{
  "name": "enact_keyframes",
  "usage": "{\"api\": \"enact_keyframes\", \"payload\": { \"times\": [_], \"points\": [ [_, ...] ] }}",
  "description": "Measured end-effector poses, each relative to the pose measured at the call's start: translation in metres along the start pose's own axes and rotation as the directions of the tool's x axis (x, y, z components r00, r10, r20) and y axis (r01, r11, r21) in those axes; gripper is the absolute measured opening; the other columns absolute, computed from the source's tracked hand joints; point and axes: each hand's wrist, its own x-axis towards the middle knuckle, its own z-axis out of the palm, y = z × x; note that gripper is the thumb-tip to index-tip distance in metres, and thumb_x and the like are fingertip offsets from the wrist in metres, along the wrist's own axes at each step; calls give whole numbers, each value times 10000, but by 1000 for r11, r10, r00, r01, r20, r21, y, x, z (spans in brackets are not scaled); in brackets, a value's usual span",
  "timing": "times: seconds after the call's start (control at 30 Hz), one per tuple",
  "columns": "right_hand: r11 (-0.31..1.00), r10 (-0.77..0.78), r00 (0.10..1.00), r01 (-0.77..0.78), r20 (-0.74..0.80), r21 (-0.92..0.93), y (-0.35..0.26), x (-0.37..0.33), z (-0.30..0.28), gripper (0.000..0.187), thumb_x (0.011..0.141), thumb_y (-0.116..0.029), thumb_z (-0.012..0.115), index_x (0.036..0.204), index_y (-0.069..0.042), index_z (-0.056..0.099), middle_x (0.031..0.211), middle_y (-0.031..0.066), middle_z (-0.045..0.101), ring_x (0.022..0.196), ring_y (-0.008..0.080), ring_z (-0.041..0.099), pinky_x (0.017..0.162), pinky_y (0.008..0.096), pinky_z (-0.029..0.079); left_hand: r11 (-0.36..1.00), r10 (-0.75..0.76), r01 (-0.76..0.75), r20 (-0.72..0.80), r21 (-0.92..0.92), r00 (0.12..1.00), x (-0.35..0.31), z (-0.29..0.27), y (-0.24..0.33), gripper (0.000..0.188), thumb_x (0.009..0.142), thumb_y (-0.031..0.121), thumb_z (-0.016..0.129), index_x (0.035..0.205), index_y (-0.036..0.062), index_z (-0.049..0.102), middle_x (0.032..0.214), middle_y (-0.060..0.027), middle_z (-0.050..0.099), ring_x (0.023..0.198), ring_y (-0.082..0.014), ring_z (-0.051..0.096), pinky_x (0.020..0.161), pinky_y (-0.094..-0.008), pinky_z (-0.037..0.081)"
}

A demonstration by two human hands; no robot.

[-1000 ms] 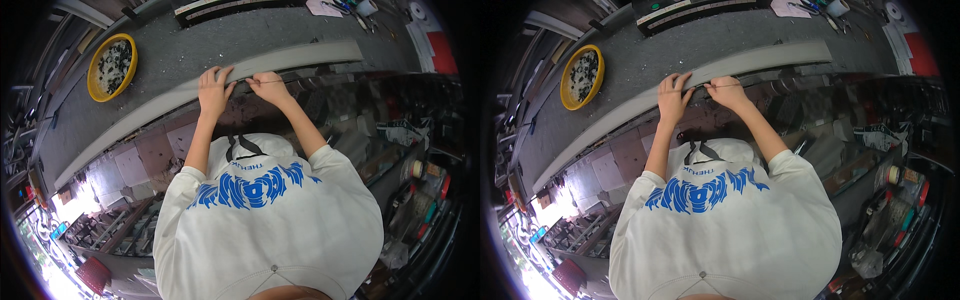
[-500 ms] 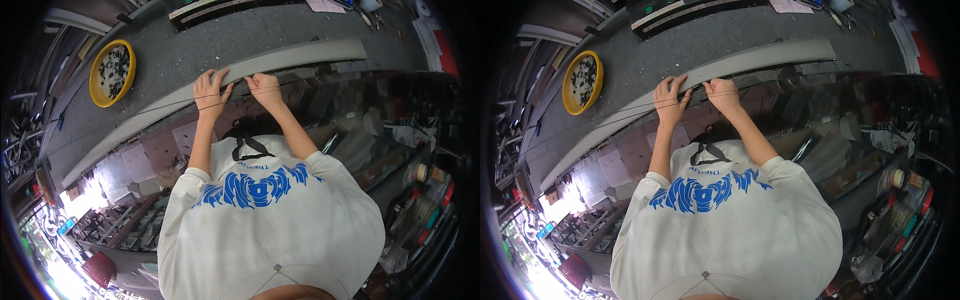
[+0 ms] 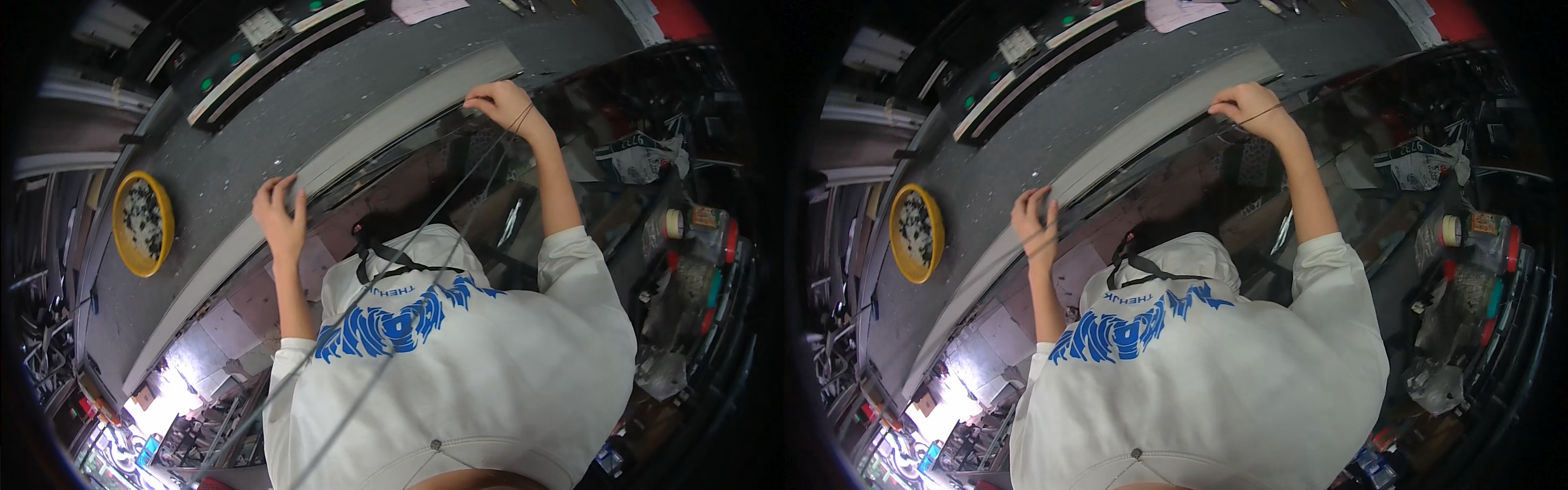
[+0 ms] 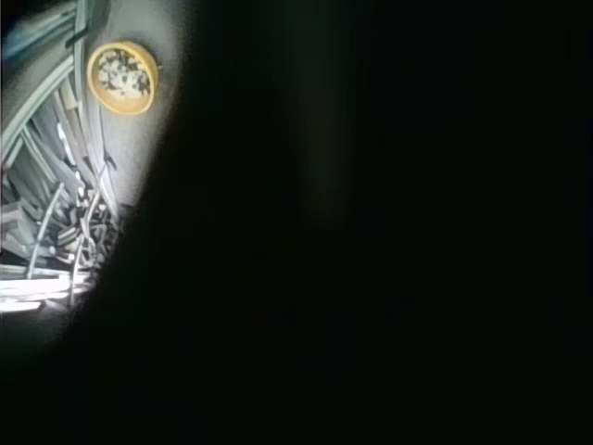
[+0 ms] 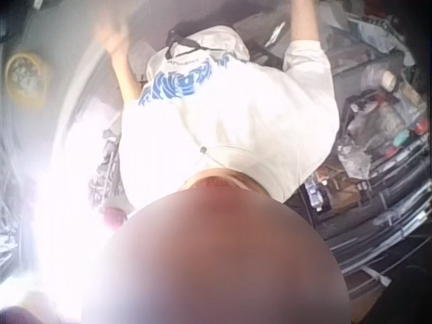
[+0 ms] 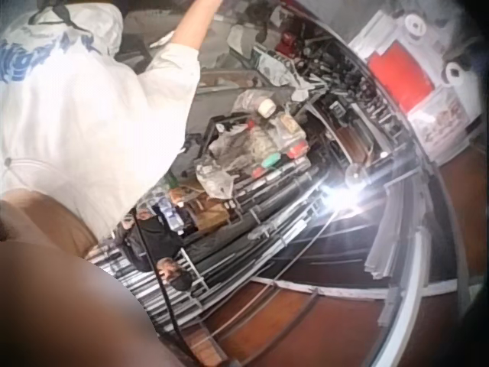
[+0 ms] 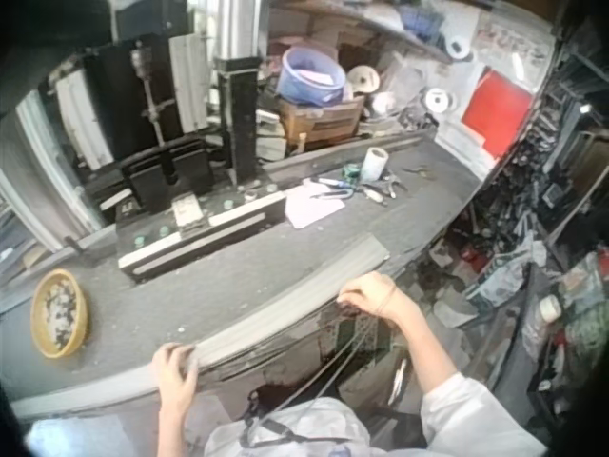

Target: The person assembles a long metal profile by inserting small fasteners from a yellow bowl into slots along its length. They repeatedly pick fasteners, align them with the profile, and press them into place. The person also uses a utility knife to trim or adjust the profile and handles a roll of tape.

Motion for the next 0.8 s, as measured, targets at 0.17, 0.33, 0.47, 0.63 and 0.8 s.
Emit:
{"api": "enact_keyframes", "payload": {
  "times": [0.17, 0.33, 0.47, 0.63, 0.8],
  "points": [
    [983, 166, 986, -164, 20, -83, 98, 11, -23, 280, 922, -341, 667, 965, -73, 739, 855, 176, 698, 840, 393, 669, 728, 446, 513, 999, -4, 7, -98, 39, 995, 40, 51, 83, 319, 883, 242, 703, 1183, 132, 694, 1280, -173, 554, 1244, -379, 468, 1056, -487, 371],
    [997, 83, 997, -83, 11, 2, 164, 15, -3, 329, 953, -359, 626, 903, -46, 713, 796, 195, 680, 793, 410, 661, 714, 471, 509, 976, 147, -145, -4, -160, 989, 101, 157, 213, 385, 866, 242, 722, 1222, 111, 658, 1346, -190, 538, 1285, -400, 469, 1093, -499, 366],
    [993, -40, 999, 40, -4, 110, 188, 21, 5, 336, 965, -351, 618, 830, -47, 669, 736, 186, 655, 730, 408, 644, 668, 478, 497, 969, 245, -246, -43, -21, 969, 138, 223, 272, 572, 834, 338, 766, 1342, 144, 589, 1411, -204, 490, 1327, -414, 437, 1115, -523, 346],
    [983, -85, 996, 81, 15, 165, 195, 29, 2, 333, 968, -324, 619, 799, -38, 646, 728, 188, 651, 728, 408, 646, 659, 481, 494, 968, 252, -251, 36, -24, 967, 150, 246, 275, 734, 785, 388, 806, 1411, 119, 534, 1303, -176, 545, 1238, -379, 493, 1087, -507, 369],
    [975, -100, 994, 105, -34, 196, 197, 29, 9, 312, 965, -299, 620, 775, -51, 631, 692, 171, 646, 663, 392, 648, 613, 468, 497, 974, 221, -223, 37, 33, 974, 145, 253, 274, 689, 794, 334, 799, 1381, 62, 561, 1170, -111, 596, 1095, -312, 554, 966, -432, 443]
  ]
}}
